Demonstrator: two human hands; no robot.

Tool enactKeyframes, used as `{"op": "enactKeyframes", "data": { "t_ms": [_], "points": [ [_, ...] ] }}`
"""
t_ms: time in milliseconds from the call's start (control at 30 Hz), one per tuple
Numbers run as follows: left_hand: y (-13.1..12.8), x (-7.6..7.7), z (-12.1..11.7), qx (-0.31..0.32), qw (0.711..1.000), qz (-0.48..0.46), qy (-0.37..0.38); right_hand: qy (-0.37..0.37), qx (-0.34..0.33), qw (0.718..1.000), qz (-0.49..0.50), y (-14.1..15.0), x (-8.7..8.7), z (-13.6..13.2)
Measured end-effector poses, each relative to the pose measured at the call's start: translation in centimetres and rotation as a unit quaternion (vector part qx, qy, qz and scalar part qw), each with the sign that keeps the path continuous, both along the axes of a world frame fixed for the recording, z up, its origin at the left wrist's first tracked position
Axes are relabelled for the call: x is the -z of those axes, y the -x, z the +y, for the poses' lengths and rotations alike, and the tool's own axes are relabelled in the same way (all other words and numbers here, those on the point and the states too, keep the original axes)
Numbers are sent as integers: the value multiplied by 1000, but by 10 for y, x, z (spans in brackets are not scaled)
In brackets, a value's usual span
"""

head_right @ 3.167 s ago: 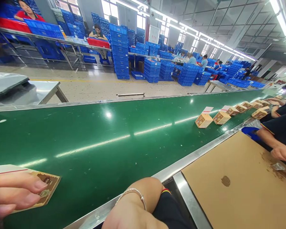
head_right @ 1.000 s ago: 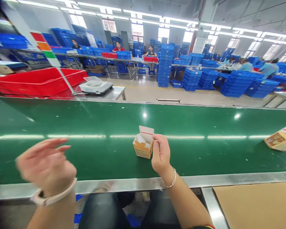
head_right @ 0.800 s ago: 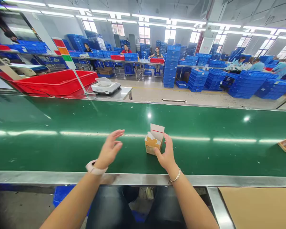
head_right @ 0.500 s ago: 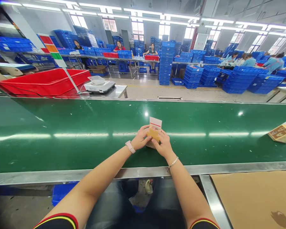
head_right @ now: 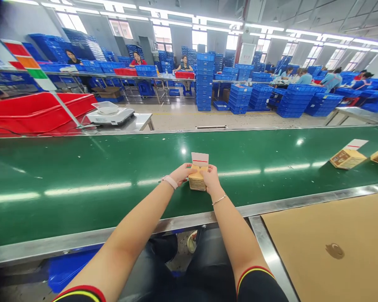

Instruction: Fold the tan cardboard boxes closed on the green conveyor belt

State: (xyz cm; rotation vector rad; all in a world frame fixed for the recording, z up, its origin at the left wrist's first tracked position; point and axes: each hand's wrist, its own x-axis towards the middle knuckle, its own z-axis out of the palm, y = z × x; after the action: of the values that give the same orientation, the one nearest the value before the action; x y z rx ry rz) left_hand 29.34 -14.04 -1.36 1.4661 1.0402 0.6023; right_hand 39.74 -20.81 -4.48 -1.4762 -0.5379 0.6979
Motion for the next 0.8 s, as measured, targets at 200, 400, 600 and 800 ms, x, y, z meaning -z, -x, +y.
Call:
{"op": "enactKeyframes", "data": {
  "t_ms": [200, 400, 600, 800],
  "points": [
    [-7, -18, -5, 48, 997, 20, 50, 49, 24, 998, 34, 8, -20, -4],
    [24, -22, -18, 25, 999, -14, 16, -11, 166, 981, -97, 27, -35, -35],
    [75, -20, 1, -21, 997, -63, -44, -182, 50, 897, -400, 82, -38, -39],
    [111, -11, 25, -121, 986, -54, -103, -171, -173, 875, -418, 125, -18, 21]
  ]
}}
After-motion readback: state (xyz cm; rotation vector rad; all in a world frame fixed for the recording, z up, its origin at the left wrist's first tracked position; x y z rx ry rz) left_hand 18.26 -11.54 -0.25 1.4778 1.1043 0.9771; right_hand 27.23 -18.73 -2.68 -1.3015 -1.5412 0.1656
